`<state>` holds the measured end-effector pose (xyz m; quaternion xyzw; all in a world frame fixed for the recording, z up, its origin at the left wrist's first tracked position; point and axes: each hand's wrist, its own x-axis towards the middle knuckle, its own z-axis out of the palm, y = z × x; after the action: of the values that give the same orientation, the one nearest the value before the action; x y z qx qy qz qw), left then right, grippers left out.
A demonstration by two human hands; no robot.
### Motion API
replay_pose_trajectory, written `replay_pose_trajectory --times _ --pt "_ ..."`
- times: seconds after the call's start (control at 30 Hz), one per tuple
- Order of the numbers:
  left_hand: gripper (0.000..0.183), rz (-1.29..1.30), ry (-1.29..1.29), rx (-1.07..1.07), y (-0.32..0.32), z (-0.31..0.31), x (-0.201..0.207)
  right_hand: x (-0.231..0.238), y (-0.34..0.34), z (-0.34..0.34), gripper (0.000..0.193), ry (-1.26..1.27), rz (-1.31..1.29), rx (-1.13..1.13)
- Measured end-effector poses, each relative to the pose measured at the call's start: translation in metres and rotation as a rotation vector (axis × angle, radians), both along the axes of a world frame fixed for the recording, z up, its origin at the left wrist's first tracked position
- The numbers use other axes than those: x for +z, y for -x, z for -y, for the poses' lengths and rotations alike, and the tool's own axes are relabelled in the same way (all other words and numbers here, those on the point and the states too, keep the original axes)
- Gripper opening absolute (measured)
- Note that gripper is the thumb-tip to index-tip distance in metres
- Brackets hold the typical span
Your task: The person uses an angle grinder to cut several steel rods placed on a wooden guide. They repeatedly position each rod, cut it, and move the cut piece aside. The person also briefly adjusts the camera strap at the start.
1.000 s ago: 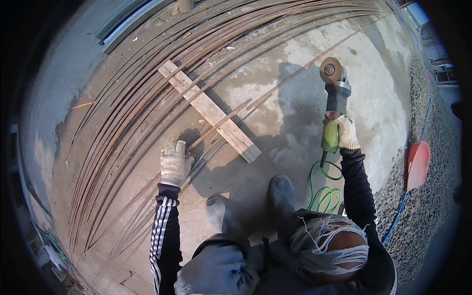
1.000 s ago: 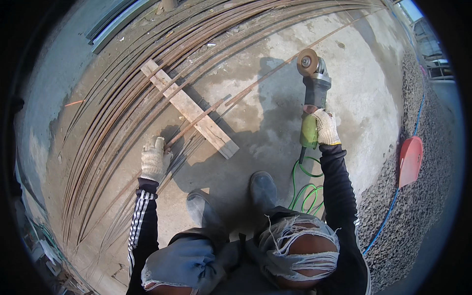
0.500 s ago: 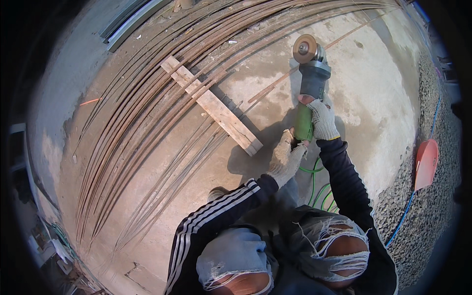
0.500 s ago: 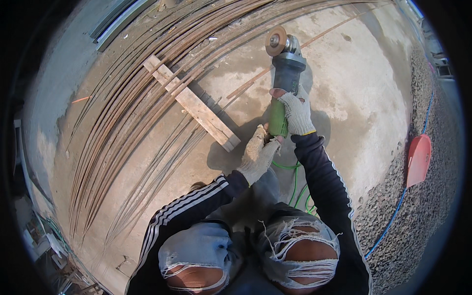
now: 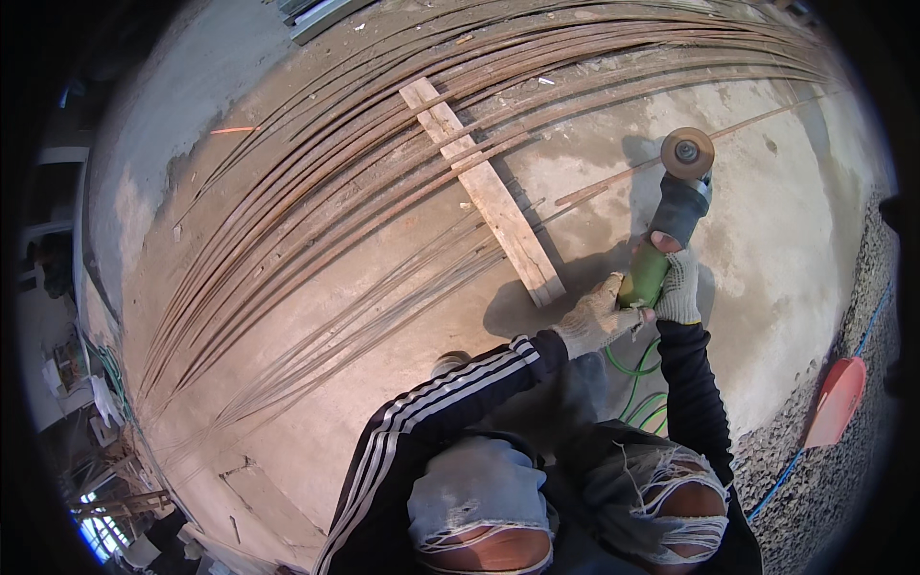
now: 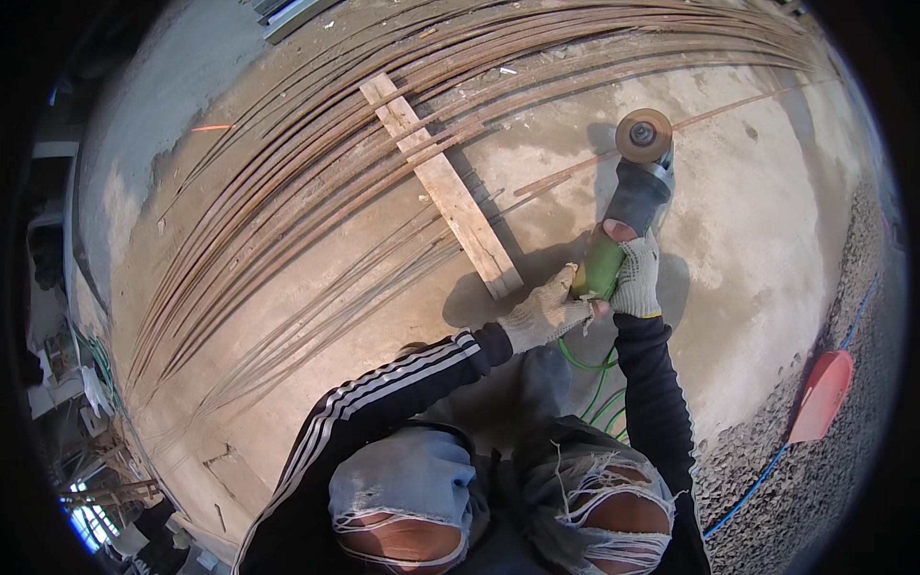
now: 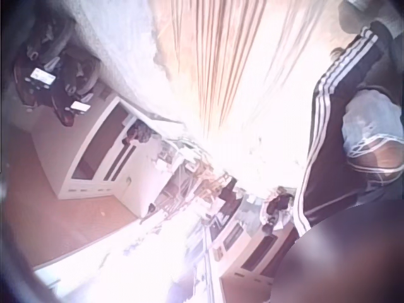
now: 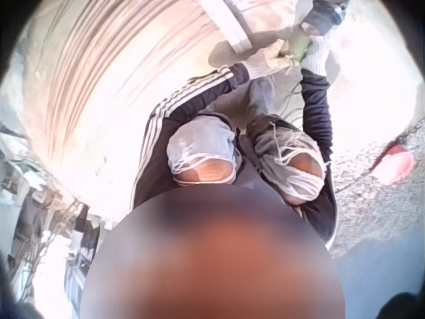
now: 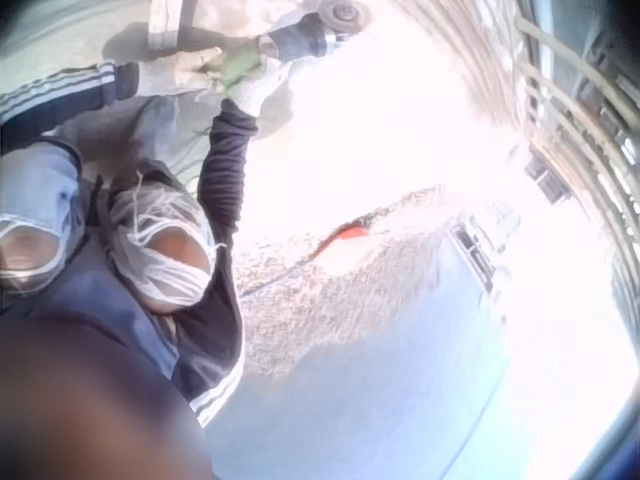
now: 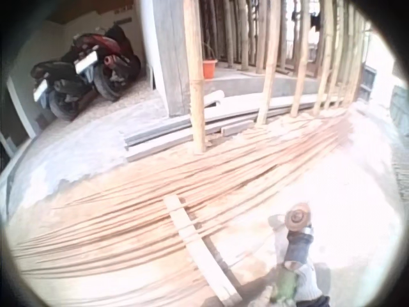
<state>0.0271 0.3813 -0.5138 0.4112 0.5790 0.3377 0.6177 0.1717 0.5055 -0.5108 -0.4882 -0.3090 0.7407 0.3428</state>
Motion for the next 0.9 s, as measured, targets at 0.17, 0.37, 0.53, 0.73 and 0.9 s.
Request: replay_pose_trajectory --times 0.17,0.37,0.53,0.73,0.9 --pt "0.080 -0.121 0.046 -0.009 -0.022 0.015 0.007 0.023 0.000 0.020 0.038 0.092 -0.031 -0.041" --pt "0.094 -0.302 0.058 -0.241 -0.036 0.020 -0.007 0.006 -0.017 0.020 0.040 -0.024 0.349 -0.063" --pt "0.070 -0.240 -0.050 -0.265 0.005 0.040 -0.019 -0.061 -0.093 -0.028 0.030 -0.017 0.413 -0.090" --pt "0.049 -0.136 0.045 -0.033 0.064 0.084 -0.031 -0.159 -0.190 -0.103 0.020 -0.542 0.291 0.055" --pt "0.045 -0.056 -0.024 0.180 0.101 0.116 -0.032 -0.209 -0.243 -0.135 0.037 -0.570 0.716 0.057"
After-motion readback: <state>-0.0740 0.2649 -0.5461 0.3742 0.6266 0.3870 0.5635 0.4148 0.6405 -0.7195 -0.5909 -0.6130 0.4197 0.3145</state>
